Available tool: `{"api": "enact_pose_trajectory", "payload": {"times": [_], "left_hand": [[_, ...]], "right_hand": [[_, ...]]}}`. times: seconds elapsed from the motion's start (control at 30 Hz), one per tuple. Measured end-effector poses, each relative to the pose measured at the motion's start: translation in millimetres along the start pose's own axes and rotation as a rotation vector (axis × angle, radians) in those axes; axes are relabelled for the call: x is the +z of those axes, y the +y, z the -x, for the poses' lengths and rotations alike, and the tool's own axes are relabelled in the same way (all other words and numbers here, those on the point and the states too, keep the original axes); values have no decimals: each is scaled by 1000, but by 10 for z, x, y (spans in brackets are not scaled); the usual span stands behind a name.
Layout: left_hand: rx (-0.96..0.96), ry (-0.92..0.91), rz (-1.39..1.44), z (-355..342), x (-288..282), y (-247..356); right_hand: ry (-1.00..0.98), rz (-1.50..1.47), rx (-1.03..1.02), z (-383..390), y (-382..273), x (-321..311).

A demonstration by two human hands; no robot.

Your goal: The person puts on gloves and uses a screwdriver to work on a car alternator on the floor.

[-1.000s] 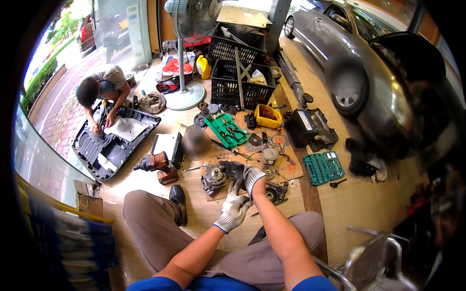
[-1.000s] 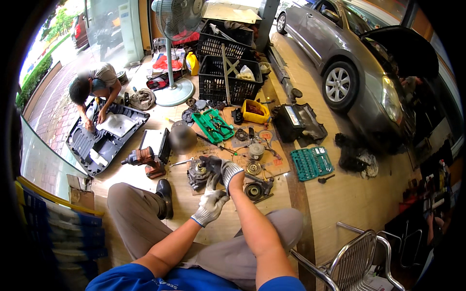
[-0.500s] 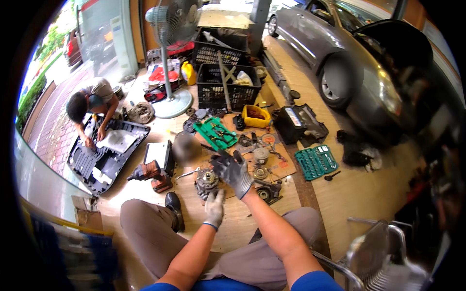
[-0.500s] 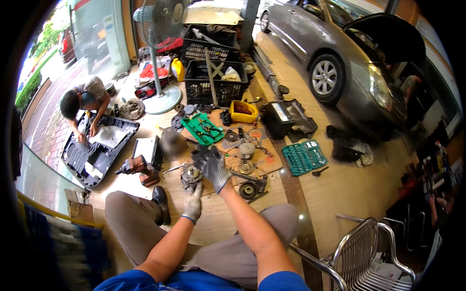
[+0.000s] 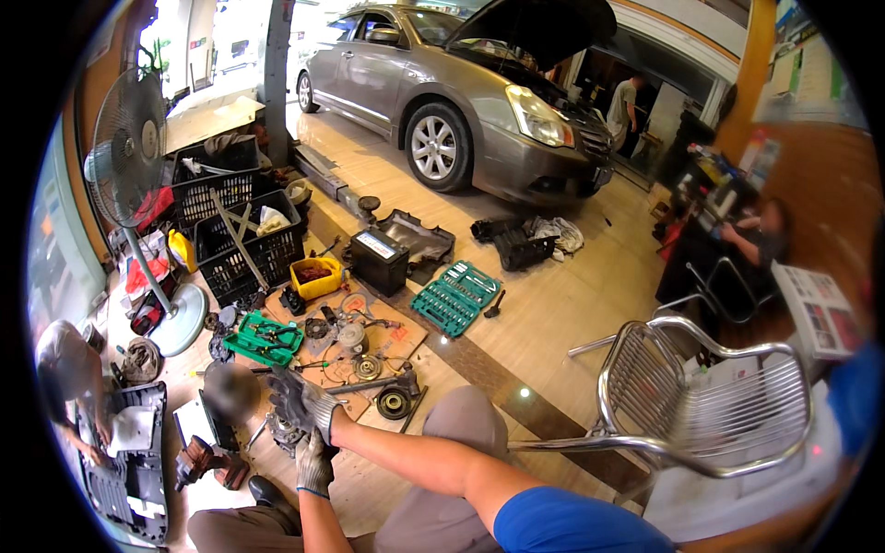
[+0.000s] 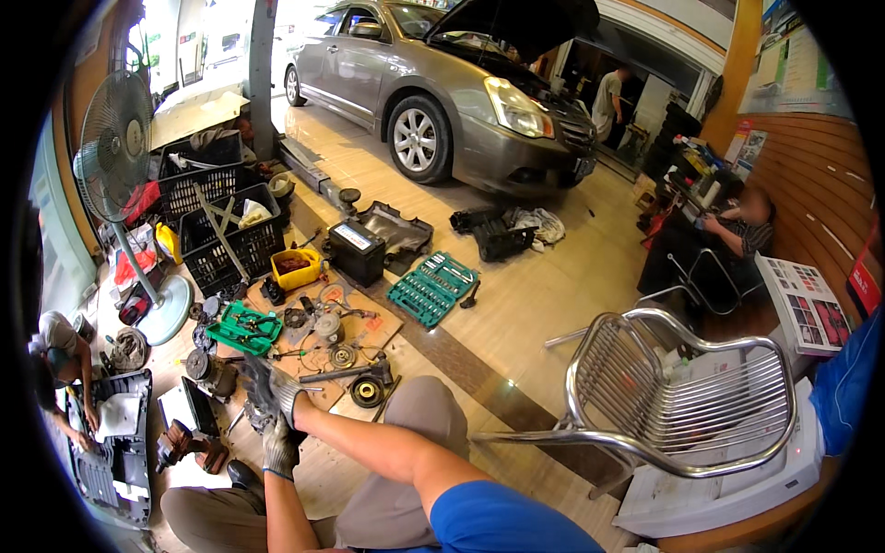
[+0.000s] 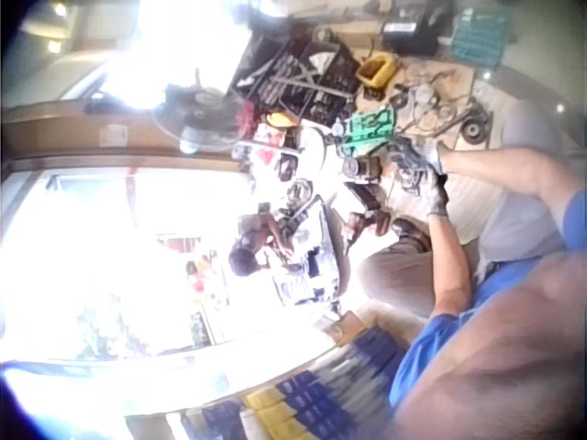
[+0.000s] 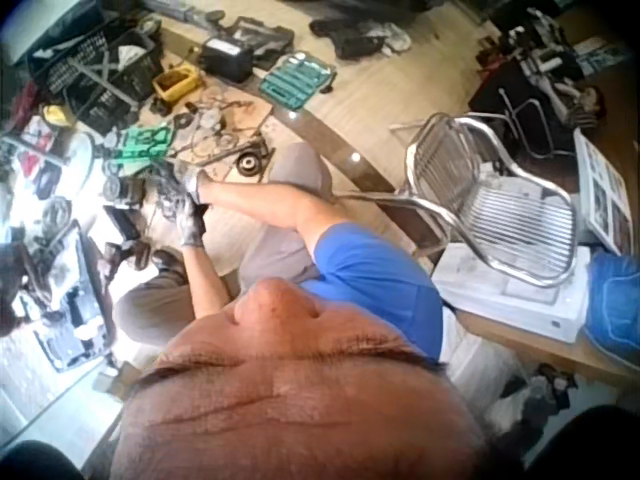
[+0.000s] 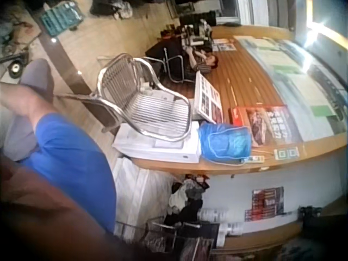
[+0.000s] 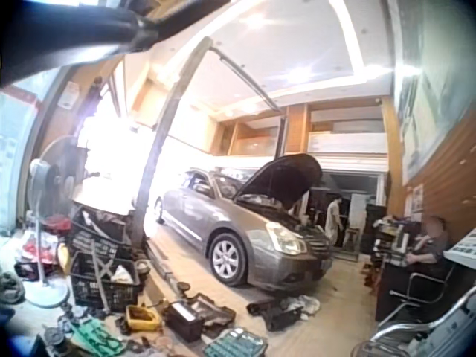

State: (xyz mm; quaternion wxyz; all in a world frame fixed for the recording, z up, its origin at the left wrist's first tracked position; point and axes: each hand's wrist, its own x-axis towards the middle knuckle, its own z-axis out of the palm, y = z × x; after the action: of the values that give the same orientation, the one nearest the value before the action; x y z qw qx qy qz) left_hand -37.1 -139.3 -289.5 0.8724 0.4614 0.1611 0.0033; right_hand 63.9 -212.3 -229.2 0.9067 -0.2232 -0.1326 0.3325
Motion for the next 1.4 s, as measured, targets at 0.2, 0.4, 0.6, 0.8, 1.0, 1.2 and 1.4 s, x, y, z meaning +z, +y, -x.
{"api": "enact_pose_trajectory", "payload": {"times": [0.2,0.4,0.6,0.8,1.0,1.2,1.4], "left_hand": [[276,20,-244,-206,130,-222],[-86,-379,-209,179,359,-2],[-41,-498,-476,318,289,5],[-55,-340,-580,254,427,-245],[-12,-76,-695,299,111,65],[-164,32,-274,185,170,132],[-46,5,-378,238,114,173]], "right_hand": [[-25,489,-84,-186,-169,-108],[70,57,312,53,-647,259],[-133,23,730,197,-524,497],[-194,1360,95,68,-175,-483],[57,2244,-58,177,-395,240],[342,2247,88,45,-301,79],[324,2117,320,-20,-67,-154]]}}
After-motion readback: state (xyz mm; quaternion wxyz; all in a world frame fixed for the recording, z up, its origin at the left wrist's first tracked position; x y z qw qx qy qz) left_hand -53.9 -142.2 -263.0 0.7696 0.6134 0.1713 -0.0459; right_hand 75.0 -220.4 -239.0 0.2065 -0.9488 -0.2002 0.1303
